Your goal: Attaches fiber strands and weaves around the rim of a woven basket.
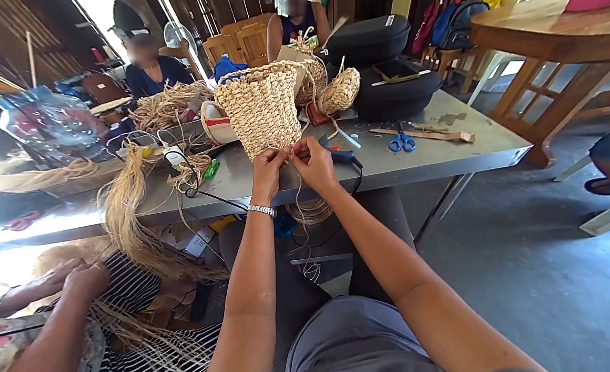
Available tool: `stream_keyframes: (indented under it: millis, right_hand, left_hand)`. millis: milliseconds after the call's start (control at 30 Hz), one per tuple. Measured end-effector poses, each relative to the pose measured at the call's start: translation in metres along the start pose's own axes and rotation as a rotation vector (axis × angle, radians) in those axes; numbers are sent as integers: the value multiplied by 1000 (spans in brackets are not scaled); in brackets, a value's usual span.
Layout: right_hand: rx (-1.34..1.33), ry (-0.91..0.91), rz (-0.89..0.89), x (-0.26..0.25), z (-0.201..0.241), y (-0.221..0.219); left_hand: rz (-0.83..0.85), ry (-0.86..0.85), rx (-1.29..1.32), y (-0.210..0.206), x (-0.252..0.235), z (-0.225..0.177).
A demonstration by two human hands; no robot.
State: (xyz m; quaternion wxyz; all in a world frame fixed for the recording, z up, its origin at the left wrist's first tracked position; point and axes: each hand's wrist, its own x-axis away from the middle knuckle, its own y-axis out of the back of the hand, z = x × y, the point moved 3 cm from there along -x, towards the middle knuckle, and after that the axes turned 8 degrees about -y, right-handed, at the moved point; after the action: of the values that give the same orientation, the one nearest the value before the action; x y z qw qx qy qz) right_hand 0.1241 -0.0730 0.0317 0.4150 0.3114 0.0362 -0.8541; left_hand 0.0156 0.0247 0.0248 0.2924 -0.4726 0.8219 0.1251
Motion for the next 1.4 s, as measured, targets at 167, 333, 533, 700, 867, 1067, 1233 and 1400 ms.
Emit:
stream_keyframes:
  millis: [167,333,533,700,867,1067,1233,1400]
  right_hand:
    - [134,23,100,1,1,-6]
    - [249,5,173,0,-1,-9]
    - [400,137,126,8,7,-6]
    - [484,193,106,41,17,22]
    - [307,102,84,22,10,67]
    - [91,-12,-39,-8,8,81]
    - [17,-60,-137,-26,4,62]
    - [-33,-41,-191,-34,-11,48]
  left_hand:
    - [-145,-45,11,2,1,-4]
    - [-276,-127,-11,5,1,-4]
    - [-290,-125,-135,4,14,-11]
    - [-306,-171,-115,5,21,-10]
    - [-308,-164,-61,6,20,-9]
    - [16,-17,93,-6,7,-12]
    - [231,94,14,-15,3,-14]
    - [243,105,40,-18,-18,3]
